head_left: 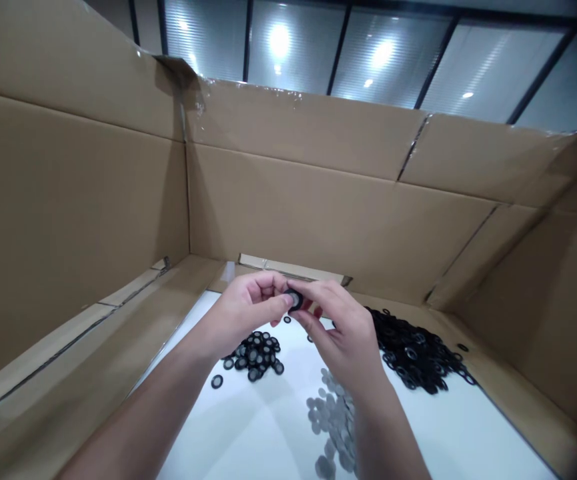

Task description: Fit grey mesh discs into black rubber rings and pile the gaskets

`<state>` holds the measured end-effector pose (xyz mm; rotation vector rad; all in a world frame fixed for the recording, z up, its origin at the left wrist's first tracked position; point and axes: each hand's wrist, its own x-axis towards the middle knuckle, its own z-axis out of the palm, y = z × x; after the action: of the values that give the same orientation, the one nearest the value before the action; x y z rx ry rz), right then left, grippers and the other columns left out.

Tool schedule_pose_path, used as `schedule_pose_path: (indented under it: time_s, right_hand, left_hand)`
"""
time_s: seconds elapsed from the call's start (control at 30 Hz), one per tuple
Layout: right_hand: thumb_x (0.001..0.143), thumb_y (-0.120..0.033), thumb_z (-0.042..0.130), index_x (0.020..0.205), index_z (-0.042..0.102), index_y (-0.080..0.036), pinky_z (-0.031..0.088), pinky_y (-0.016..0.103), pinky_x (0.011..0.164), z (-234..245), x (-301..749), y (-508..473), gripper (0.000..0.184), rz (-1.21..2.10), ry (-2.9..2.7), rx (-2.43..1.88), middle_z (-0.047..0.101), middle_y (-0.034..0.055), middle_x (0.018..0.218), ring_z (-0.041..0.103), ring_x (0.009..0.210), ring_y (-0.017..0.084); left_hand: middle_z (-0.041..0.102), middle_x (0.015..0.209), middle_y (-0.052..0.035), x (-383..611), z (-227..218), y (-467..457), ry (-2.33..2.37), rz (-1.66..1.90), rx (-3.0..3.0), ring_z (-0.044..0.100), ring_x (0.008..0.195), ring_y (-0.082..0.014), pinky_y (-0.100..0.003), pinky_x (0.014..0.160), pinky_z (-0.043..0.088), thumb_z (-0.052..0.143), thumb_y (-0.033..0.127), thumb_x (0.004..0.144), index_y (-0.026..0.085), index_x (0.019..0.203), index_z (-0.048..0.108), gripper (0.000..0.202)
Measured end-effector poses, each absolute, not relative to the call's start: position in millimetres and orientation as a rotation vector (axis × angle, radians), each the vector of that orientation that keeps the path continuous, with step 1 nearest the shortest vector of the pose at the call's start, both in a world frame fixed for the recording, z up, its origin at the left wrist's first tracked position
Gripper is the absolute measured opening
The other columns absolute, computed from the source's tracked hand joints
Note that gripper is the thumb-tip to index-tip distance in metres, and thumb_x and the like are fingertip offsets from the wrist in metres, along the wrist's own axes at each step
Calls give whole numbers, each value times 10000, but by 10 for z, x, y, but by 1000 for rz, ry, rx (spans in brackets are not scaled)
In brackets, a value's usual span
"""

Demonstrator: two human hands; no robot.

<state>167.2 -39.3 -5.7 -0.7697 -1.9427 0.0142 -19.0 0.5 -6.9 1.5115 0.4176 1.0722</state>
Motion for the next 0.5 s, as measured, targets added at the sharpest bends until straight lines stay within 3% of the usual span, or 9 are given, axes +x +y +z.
schedule_pose_path:
  time_s: [0.33, 0.5]
  right_hand:
    - [881, -110, 708, 1074, 656, -222, 506, 263, 631, -95, 1579, -394, 229, -80, -1809, -841, 620, 2, 929, 585, 759, 133]
    - [944, -155, 660, 1258, 631, -265, 544, 285, 696, -75, 1612, -398, 334, -26, -1895, -827, 632, 25, 1050, 610, 820, 141]
  left_hand:
    - [633, 787, 6, -138, -98, 16, 432, 1044, 1434, 550, 696, -88, -226, 659, 403, 688, 281, 928, 152, 898, 677, 133]
    - [641, 790, 1, -149, -103, 25, 446, 1062, 1448, 527, 667, -85, -223, 626, 383, 686, 305, 928, 154, 896, 679, 154]
